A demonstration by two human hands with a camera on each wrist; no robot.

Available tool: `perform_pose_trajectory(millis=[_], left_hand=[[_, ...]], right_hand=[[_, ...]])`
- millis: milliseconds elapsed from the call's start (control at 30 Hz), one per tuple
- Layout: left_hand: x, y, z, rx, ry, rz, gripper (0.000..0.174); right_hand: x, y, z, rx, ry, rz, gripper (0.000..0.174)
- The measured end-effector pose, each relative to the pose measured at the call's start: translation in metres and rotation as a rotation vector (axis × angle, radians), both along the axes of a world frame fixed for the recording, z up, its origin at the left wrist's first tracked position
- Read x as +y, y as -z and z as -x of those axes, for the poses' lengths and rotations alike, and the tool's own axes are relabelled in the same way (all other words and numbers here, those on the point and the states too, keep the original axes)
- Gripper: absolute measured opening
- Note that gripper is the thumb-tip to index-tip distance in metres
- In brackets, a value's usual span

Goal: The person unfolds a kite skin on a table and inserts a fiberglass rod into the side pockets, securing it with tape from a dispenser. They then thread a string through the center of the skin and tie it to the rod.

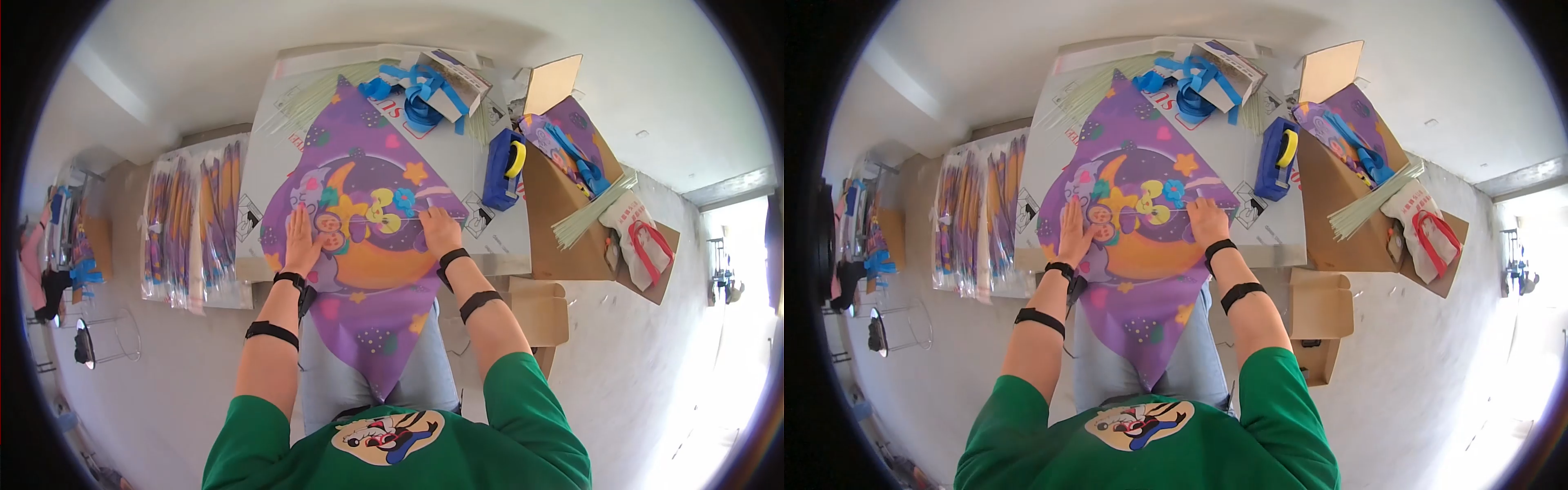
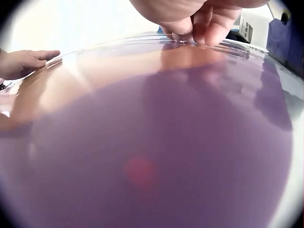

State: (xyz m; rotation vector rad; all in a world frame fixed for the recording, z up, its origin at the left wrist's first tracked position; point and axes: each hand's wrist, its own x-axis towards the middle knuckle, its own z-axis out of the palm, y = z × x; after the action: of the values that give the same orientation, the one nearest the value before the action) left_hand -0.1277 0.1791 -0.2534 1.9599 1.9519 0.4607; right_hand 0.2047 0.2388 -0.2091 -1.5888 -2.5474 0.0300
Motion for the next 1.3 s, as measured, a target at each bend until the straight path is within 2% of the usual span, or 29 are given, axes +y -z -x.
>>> perform_pose_trajectory(millis=[100, 200, 400, 533, 633, 767, 833, 867, 933, 967, 1200, 1300], left_hand=[[-0.011, -0.002, 0.006, 0.017, -0.104, -0.026, 0.072], [-0.018, -0.008, 0.004, 0.195, -0.081, -0.003, 0.069], [-0.021, -0.016, -0.002, 0.251, -0.105, 0.053, 0.068], [-0.016, -0.036, 0.008, 0.166, -0.095, 0.118, 0.062], [-0.010, -0.016, 0.018, 0.253, -0.108, -0.096, 0.060], [-0.012, -0.011, 0.018, 0.280, -0.079, -0.116, 0.059], [-0.013, -0.013, 0.017, 0.289, -0.080, -0.116, 0.059], [-0.013, -0.013, 0.017, 0.293, -0.089, -0.103, 0.059], [-0.013, -0.017, 0.015, 0.289, -0.085, -0.092, 0.059], [-0.013, -0.018, 0.015, 0.285, -0.095, -0.073, 0.059], [-0.013, -0.018, 0.013, 0.302, -0.118, -0.042, 0.059], [-0.013, -0.017, 0.016, 0.349, -0.134, -0.036, 0.059]], right_hand=[[0.004, 0.003, -0.001, -0.004, 0.028, 0.059, 0.015], [0.005, 0.002, -0.002, 0.017, 0.031, 0.071, 0.016], [0.003, 0.002, -0.002, -0.007, 0.019, 0.033, 0.014], [0.002, 0.006, -0.001, -0.014, 0.028, 0.023, 0.013], [0.004, 0.018, -0.005, 0.046, 0.027, -0.012, 0.011], [0.011, -0.003, -0.010, 0.187, 0.108, 0.023, 0.007], [0.018, -0.014, -0.013, 0.457, 0.355, 0.001, 0.006], [0.022, -0.018, -0.018, 0.453, 0.362, -0.011, 0.006], [0.029, -0.016, -0.034, 0.632, 0.586, 0.075, 0.009], [0.029, -0.013, -0.040, 0.680, 0.607, 0.016, 0.011], [0.028, 0.005, -0.052, 0.626, 0.707, 0.059, 0.014], [0.053, 0.011, -0.055, 0.500, 0.645, -0.012, 0.011]])
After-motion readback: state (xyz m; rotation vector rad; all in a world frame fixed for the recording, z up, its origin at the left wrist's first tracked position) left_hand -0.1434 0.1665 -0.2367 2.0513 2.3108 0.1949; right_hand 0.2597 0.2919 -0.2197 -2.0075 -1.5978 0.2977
